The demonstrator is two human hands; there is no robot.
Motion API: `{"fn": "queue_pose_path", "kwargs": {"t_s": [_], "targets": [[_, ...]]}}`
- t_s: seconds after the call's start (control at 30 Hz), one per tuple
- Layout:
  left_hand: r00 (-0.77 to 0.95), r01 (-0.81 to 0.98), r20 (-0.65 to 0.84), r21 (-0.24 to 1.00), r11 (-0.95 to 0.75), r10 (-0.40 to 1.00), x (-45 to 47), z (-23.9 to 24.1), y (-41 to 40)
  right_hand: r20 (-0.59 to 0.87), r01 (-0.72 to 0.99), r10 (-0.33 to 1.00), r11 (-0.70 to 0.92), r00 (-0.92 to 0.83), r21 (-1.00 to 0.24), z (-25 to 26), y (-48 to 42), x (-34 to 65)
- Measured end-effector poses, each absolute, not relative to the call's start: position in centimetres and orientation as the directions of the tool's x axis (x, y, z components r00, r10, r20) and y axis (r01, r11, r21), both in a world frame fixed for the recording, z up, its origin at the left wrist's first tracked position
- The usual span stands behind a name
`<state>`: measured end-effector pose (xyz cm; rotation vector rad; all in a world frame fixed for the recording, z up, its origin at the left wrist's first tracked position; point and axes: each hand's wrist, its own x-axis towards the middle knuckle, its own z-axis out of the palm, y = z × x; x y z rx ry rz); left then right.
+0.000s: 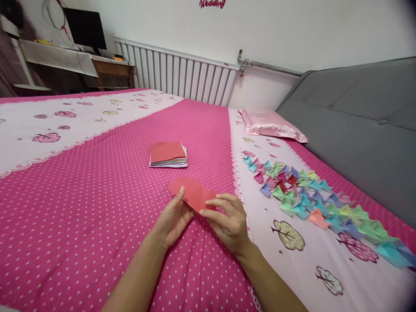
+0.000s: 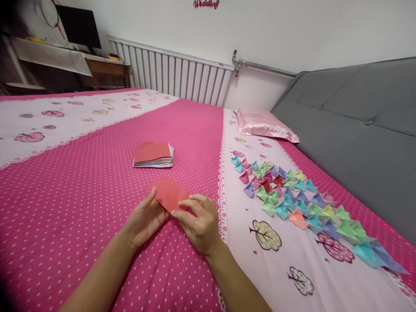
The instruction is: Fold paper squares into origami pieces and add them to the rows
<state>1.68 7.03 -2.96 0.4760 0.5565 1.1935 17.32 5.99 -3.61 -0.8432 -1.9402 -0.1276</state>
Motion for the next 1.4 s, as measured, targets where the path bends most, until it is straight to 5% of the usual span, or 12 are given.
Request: {"fn": "queue_pose_path", "kwargs": {"t_s": [0.17, 0.77, 1.27, 1.4], "targets": [[0.174, -0.739, -0.184, 0.625, 0.251, 0.968, 1.6, -3.1, 7.4, 0.792, 0.602, 0.528, 0.753, -0.308, -0.267, -3.7, 6.3, 17.5], [0.304, -0.682, -0.137, 0.66, 0.316, 0.943, 1.6, -3.6, 6.9, 0.713, 0.54, 0.677, 0.676, -0.184, -0.502, -4.0, 7.1, 18.2], [0.404, -0.634, -0.155, 0.662, 0.399, 0.901, 1.5, -3.7, 6.6, 0.406, 0.416, 0.897, 0.307, 0.174, -0.856, -4.4, 6.2, 16.7], [0.408, -0.561, -0.097, 0.758, 0.333, 0.908, 1.7, -3.5, 6.3, 0.347, 0.312, 0.914, 0.274, 0.208, -0.91, -4.3, 6.1, 16.4]]}}
